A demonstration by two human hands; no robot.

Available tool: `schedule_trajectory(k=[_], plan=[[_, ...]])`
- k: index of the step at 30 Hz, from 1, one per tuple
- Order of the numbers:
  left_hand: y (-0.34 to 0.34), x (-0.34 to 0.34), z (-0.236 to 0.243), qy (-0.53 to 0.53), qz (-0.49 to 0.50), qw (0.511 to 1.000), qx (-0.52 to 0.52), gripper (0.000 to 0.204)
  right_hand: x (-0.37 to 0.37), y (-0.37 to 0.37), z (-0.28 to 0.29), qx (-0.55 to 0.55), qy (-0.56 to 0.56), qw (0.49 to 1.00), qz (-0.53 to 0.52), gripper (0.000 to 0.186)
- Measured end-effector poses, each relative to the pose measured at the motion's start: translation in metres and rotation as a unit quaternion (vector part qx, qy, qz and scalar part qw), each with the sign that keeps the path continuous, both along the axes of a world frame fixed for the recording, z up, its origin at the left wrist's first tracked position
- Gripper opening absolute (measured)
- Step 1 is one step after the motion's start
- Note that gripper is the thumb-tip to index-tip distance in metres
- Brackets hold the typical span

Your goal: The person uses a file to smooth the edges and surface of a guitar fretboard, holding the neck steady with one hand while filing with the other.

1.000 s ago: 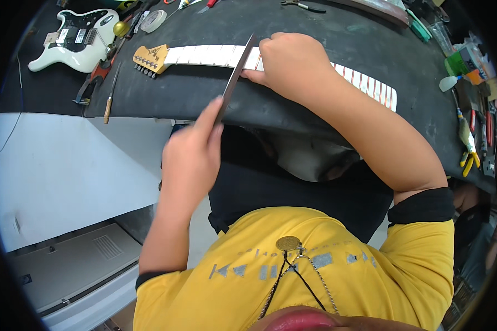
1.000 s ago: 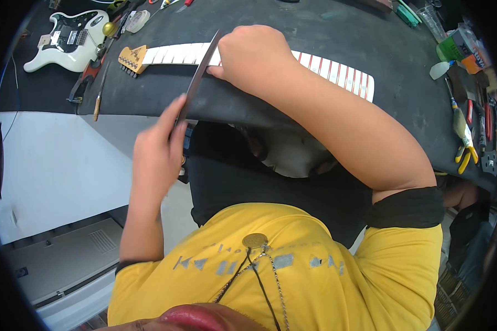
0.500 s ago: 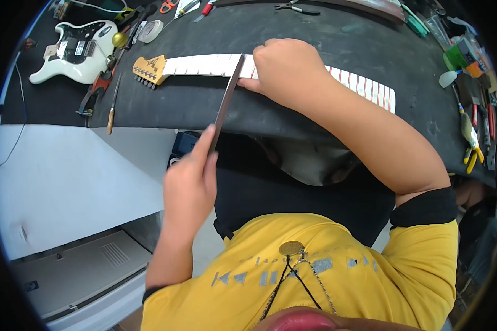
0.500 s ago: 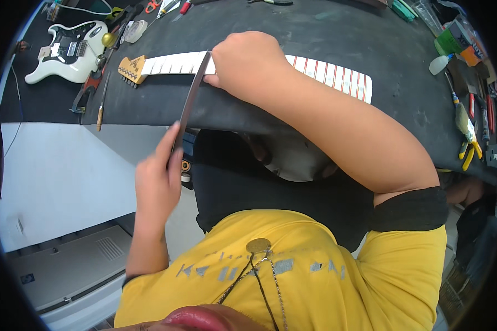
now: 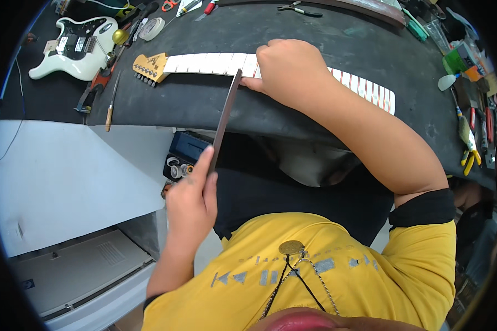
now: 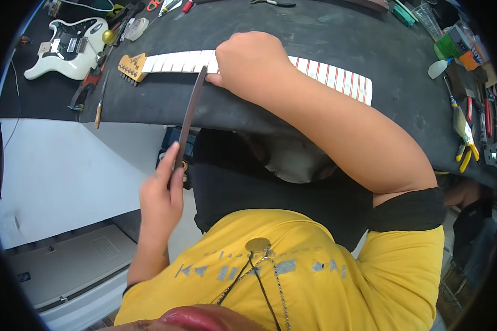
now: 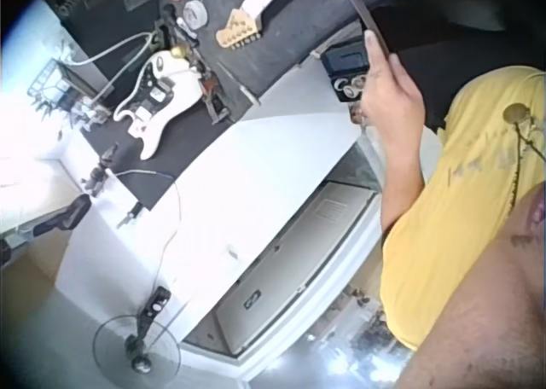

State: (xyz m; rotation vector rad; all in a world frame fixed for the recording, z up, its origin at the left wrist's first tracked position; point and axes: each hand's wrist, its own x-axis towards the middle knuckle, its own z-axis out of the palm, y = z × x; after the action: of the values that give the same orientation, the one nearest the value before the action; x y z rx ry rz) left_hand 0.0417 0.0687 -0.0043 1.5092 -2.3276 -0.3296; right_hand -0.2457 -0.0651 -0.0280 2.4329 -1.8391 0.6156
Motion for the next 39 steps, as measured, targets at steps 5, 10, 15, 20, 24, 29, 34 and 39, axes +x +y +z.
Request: schedule_trajectory(k=[5, 10, 15, 20, 24, 29, 34, 39], plan=[[-0.097, -0.069, 0.018, 0.002, -0.036, 0.998, -0.049, 0.04, -0.002, -0.002, 0.008, 0.018, 0.01, 1.0, -0.001, 0.061], [-0.103, -0.077, 0.019, -0.021, -0.006, 1.0, -0.019, 0.04, 0.0, 0.0, 0.01, 0.026, 0.0, 1.0, 0.001, 0.061], [0.005, 0.005, -0.002, 0.003, -0.021, 1.0, -0.012, 0.062, 0.001, 0.002, 0.008, 0.042, 0.021, 0.999, -0.012, 0.062], [-0.063, -0.042, 0.013, -0.027, -0.037, 0.997, -0.058, 0.052, -0.003, 0.0, 0.006, 0.011, 0.019, 1.0, -0.008, 0.063], [-0.131, -0.092, 0.014, -0.029, -0.023, 0.996, -0.08, 0.038, 0.003, -0.006, 0.004, -0.006, 0.011, 1.0, 0.007, 0.062], [-0.069, -0.055, 0.012, -0.038, -0.023, 0.998, -0.051, 0.049, -0.009, -0.001, 0.001, -0.032, 0.002, 0.999, -0.01, 0.044], [-0.003, -0.001, -0.005, -0.018, -0.029, 0.999, -0.039, 0.062, 0.0, 0.001, 0.0, -0.006, 0.016, 1.0, -0.004, 0.045], [-0.087, -0.064, 0.008, -0.023, -0.031, 0.996, -0.077, 0.044, -0.002, 0.001, 0.011, 0.015, 0.009, 1.0, 0.011, 0.058]])
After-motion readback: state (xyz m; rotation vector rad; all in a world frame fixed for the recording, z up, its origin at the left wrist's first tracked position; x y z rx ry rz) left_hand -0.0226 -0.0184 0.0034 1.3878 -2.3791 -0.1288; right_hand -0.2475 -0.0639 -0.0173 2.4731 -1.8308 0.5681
